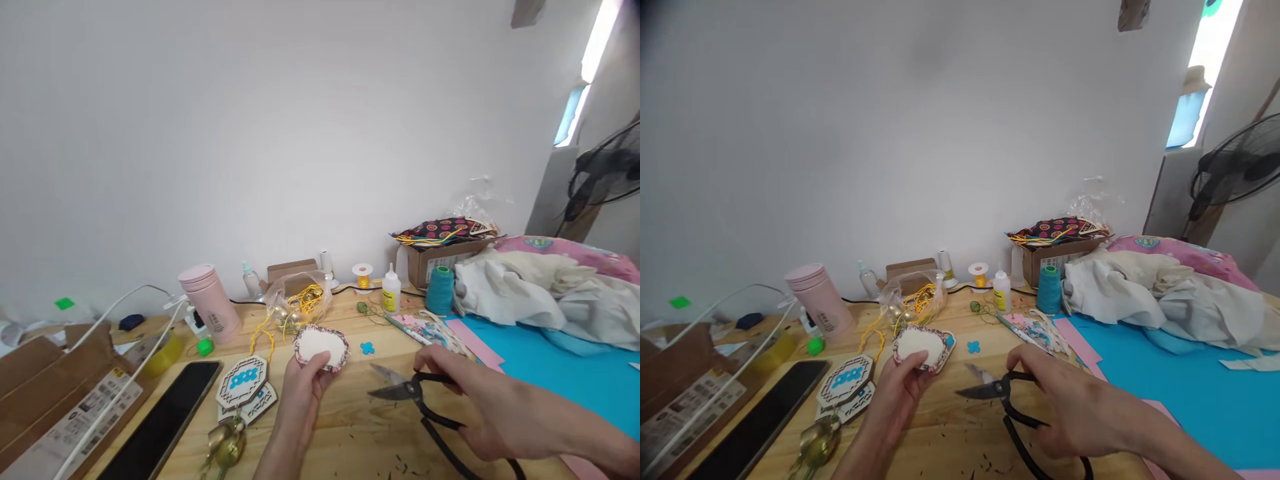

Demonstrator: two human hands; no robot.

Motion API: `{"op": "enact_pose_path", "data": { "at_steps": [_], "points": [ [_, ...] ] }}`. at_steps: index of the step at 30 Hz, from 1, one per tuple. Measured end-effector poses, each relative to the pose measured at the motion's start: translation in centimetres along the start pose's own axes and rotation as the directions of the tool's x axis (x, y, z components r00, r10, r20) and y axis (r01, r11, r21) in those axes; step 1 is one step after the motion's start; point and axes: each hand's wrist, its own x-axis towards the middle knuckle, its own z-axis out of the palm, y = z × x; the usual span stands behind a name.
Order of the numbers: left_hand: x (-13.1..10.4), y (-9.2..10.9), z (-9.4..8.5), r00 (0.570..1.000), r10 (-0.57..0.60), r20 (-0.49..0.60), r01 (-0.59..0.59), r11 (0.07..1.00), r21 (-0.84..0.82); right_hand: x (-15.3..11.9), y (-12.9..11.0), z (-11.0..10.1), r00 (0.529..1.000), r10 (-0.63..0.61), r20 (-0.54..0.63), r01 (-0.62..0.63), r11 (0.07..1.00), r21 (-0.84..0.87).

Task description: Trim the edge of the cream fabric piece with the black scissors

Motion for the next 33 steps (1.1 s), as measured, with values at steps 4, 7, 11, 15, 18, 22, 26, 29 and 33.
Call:
{"op": "enact_pose_path", "data": {
  "at_steps": [4, 7, 11, 15, 18, 22, 26, 29, 33],
  "points": [
    [0.1, -0.3, 0.1, 1.000, -0.006, 0.021, 0.005, 0.999, 0.036, 1.2, -1.2, 0.0, 0.996, 0.009, -0.092, 0.018, 0.958, 0.287],
    [-0.1, -1.1, 0.2, 0.999, -0.004, 0.041, 0.000, 0.997, 0.083, 4.7, -2.5, 1.9, 0.973, 0.025, -0.228, 0.093, 0.866, 0.491],
    [-1.3, -1.9, 0.4, 1.000, 0.016, 0.021, -0.018, 0.993, 0.116, 8.7, -2.8, 4.6, 0.926, -0.032, -0.376, 0.237, 0.824, 0.514],
    [-3.0, -2.8, 1.2, 1.000, -0.007, 0.018, 0.007, 1.000, 0.027, 9.2, -2.0, 6.4, 0.919, -0.135, -0.372, 0.310, 0.829, 0.465],
    [-3.8, -4.0, 2.1, 0.998, -0.055, -0.035, 0.051, 0.993, -0.105, 8.4, -1.7, 7.0, 0.909, -0.165, -0.382, 0.328, 0.849, 0.414],
    [-3.9, -5.4, 2.5, 0.993, -0.065, -0.103, 0.048, 0.985, -0.167, 7.8, -1.9, 7.0, 0.901, -0.194, -0.388, 0.335, 0.880, 0.337],
    [-3.5, -5.4, 1.7, 0.990, -0.006, -0.144, -0.017, 0.988, -0.155, 7.6, -1.9, 6.6, 0.892, -0.261, -0.369, 0.365, 0.897, 0.247],
    [-3.5, -5.1, 0.9, 0.977, 0.025, -0.210, -0.050, 0.992, -0.113, 7.5, -1.8, 6.3, 0.891, -0.273, -0.362, 0.359, 0.912, 0.197],
    [-3.9, -4.7, 0.3, 0.976, 0.094, -0.196, -0.084, 0.995, 0.059, 7.8, -1.5, 6.0, 0.894, -0.240, -0.379, 0.323, 0.931, 0.171]
  ]
}}
